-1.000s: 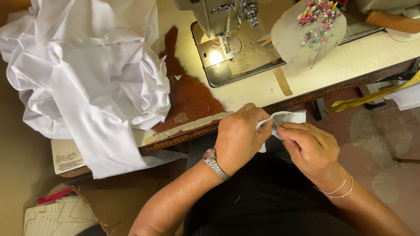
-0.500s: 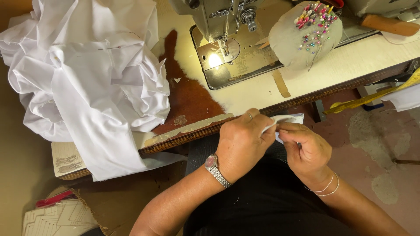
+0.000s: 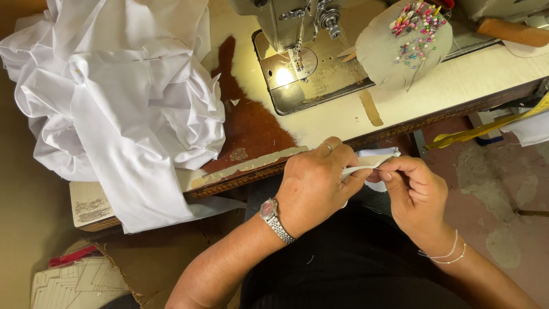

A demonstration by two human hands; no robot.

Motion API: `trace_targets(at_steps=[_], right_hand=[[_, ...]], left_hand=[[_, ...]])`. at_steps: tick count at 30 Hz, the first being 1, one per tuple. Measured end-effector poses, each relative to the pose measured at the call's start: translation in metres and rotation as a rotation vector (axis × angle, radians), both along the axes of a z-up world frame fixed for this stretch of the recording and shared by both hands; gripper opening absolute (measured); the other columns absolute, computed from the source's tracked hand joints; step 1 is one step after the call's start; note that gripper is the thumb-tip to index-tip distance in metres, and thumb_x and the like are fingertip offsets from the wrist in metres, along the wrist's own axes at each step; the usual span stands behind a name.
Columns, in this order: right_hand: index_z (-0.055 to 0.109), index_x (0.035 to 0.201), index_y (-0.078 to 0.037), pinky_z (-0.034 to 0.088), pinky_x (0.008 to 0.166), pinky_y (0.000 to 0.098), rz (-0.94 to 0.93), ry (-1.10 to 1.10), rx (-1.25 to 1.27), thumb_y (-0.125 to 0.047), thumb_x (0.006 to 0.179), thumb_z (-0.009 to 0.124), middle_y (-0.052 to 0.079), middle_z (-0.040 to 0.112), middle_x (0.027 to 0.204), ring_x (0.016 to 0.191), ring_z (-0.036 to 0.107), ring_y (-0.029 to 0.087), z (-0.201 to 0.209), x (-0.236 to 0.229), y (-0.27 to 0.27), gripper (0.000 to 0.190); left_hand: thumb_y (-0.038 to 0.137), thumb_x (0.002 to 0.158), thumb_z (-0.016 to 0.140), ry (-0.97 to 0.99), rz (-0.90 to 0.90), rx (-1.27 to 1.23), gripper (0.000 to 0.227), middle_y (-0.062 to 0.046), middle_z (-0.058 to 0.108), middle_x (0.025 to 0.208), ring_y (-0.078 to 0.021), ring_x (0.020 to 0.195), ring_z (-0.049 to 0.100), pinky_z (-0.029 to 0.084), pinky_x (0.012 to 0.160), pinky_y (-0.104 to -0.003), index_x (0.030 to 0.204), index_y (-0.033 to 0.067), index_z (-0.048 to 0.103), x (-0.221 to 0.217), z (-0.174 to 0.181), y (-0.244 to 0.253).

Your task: The person holds a small piece of white fabric and uses sewing pins to secure its edges. They then pick up a larger white garment, align the small piece to a seam, and pin it in place. The person continues to pin the fabric along the seam of the garment.

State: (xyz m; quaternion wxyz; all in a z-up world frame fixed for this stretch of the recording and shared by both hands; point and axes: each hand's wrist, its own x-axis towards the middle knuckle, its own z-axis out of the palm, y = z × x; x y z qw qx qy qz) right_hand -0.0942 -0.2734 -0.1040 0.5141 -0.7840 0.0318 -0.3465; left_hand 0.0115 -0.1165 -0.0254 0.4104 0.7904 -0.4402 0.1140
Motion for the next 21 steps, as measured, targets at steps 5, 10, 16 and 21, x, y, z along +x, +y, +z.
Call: trace_targets(at_steps=[5, 10, 16, 21], right_hand=[[0.061, 0.102, -0.004, 0.061, 0.069, 0.0210, 0.080, 0.166, -0.188, -0.004, 0.105, 0.057, 0.009, 0.073, 0.091, 0.085, 0.080, 0.021, 0.021, -0.010, -0.016, 0.005], [0.057, 0.103, -0.009, 0.060, 0.077, 0.0242, 0.168, 0.289, -0.258, 0.000, 0.105, 0.053, 0.004, 0.069, 0.093, 0.083, 0.076, 0.016, 0.025, -0.009, -0.027, 0.010], [0.059, 0.104, -0.009, 0.054, 0.076, 0.0250, 0.170, 0.294, -0.365, 0.009, 0.101, 0.057, 0.004, 0.067, 0.092, 0.081, 0.065, 0.016, 0.022, -0.009, -0.039, 0.018], [0.059, 0.103, -0.008, 0.056, 0.076, 0.0244, 0.181, 0.266, -0.320, 0.002, 0.103, 0.058, 0.005, 0.070, 0.095, 0.082, 0.068, 0.016, 0.021, -0.007, -0.033, 0.011]], left_hand=[[0.029, 0.096, 0.073, 0.050, -0.099, 0.052, 0.015, -0.003, 0.066, 0.089, -0.0240, 0.055, 0.059, 0.044, 0.046, -0.036, 0.097, 0.0153, 0.068, 0.009, -0.020, 0.006], [0.024, 0.094, 0.073, 0.261, -0.362, 0.039, 0.006, 0.004, 0.071, 0.086, -0.0125, 0.076, 0.070, 0.049, 0.062, -0.030, 0.095, 0.0181, 0.073, 0.018, -0.021, 0.007], [0.017, 0.097, 0.067, 0.411, -0.461, 0.093, 0.011, 0.003, 0.071, 0.096, -0.0124, 0.071, 0.067, 0.052, 0.071, -0.028, 0.107, 0.0156, 0.073, 0.026, -0.021, 0.011], [0.018, 0.101, 0.066, 0.465, -0.544, 0.067, 0.011, 0.002, 0.068, 0.097, -0.0128, 0.075, 0.064, 0.050, 0.073, -0.028, 0.111, 0.0192, 0.070, 0.029, -0.031, 0.010]])
